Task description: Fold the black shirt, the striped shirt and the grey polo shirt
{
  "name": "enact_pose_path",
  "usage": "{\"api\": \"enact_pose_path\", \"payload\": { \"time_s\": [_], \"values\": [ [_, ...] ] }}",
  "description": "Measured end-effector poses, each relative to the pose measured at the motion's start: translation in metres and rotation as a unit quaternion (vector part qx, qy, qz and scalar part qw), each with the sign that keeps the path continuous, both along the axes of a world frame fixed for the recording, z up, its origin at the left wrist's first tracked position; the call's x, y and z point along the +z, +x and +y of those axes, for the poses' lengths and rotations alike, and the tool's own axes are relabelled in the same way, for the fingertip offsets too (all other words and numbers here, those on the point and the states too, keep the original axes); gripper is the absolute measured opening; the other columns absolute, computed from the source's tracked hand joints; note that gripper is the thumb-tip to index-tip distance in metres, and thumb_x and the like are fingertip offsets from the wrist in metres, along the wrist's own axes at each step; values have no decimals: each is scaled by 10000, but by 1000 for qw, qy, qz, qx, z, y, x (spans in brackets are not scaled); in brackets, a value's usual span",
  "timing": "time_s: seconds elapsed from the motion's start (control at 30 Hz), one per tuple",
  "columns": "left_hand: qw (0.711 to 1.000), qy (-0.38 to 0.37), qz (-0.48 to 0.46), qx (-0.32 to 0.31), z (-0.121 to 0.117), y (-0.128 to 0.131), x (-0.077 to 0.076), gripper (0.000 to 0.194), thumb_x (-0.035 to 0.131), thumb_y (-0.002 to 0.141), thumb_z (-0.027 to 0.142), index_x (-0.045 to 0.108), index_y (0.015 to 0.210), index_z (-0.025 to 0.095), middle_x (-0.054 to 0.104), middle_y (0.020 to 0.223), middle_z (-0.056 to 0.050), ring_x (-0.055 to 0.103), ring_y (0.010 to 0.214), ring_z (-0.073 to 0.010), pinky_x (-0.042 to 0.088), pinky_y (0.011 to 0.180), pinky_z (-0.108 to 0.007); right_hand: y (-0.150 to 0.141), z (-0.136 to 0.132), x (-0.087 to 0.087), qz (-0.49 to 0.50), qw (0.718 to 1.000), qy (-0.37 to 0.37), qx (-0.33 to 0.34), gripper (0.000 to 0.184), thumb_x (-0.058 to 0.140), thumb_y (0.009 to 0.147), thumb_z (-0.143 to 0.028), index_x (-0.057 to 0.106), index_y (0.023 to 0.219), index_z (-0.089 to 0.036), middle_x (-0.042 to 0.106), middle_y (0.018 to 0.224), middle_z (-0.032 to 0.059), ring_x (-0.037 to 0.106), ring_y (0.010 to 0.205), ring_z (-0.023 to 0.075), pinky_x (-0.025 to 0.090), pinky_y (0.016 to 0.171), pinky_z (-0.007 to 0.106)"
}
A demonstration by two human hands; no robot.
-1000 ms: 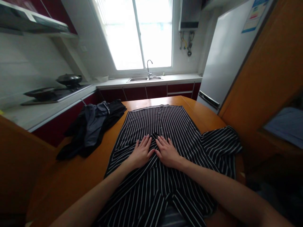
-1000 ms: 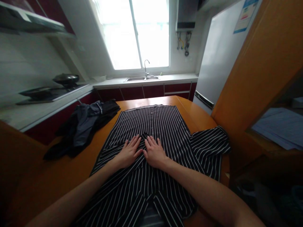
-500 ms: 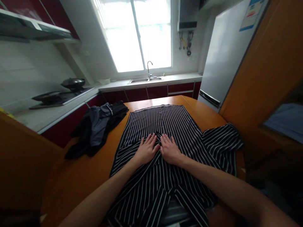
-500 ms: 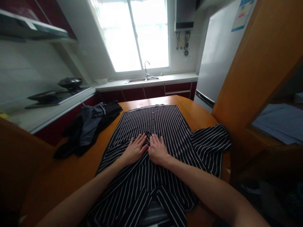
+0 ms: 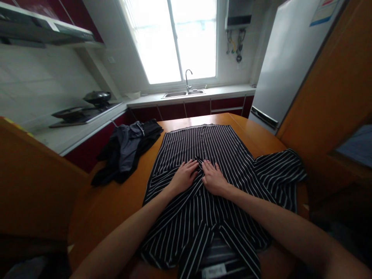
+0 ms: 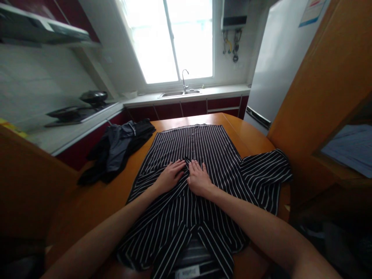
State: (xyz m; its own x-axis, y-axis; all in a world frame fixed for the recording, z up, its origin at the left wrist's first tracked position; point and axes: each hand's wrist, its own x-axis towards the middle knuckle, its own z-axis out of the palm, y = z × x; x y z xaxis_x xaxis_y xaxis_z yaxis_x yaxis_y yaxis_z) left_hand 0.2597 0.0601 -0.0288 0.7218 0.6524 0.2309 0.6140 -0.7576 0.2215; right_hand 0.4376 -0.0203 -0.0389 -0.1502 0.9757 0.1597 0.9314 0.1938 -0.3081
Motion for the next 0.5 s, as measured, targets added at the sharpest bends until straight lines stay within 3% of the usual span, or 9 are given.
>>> {"api": "enact_pose_path", "payload": {
  "time_s": [0.13,0.3,0.5],
  "values": [
    [999,-28,13,8,-1,3,-5,464,374,1033,341,472,1475,235,429,1562,-39,329,1476,-252,242,1213,-505,-1,-1,3,-4,1000,20,-6,660,384,912,-228,329,1527,5,253,1616,207,204,1513,303,134,1213,547],
    [999,-33,34,4,0,3,-6,495,318,1045,312,382,1531,238,345,1607,-41,260,1504,-247,209,1221,-498,-6,-7,10,9,998,60,27,619,355,983,-340,338,1545,-82,241,1637,135,128,1533,256,60,1229,528],
    [997,-55,62,-11,10,-3,1,505,307,1047,323,350,1548,273,270,1636,-3,194,1523,-247,176,1229,-503,-8,-6,5,15,999,-14,27,709,400,945,-382,290,1552,-32,214,1635,169,152,1528,281,89,1220,554]
  ]
}}
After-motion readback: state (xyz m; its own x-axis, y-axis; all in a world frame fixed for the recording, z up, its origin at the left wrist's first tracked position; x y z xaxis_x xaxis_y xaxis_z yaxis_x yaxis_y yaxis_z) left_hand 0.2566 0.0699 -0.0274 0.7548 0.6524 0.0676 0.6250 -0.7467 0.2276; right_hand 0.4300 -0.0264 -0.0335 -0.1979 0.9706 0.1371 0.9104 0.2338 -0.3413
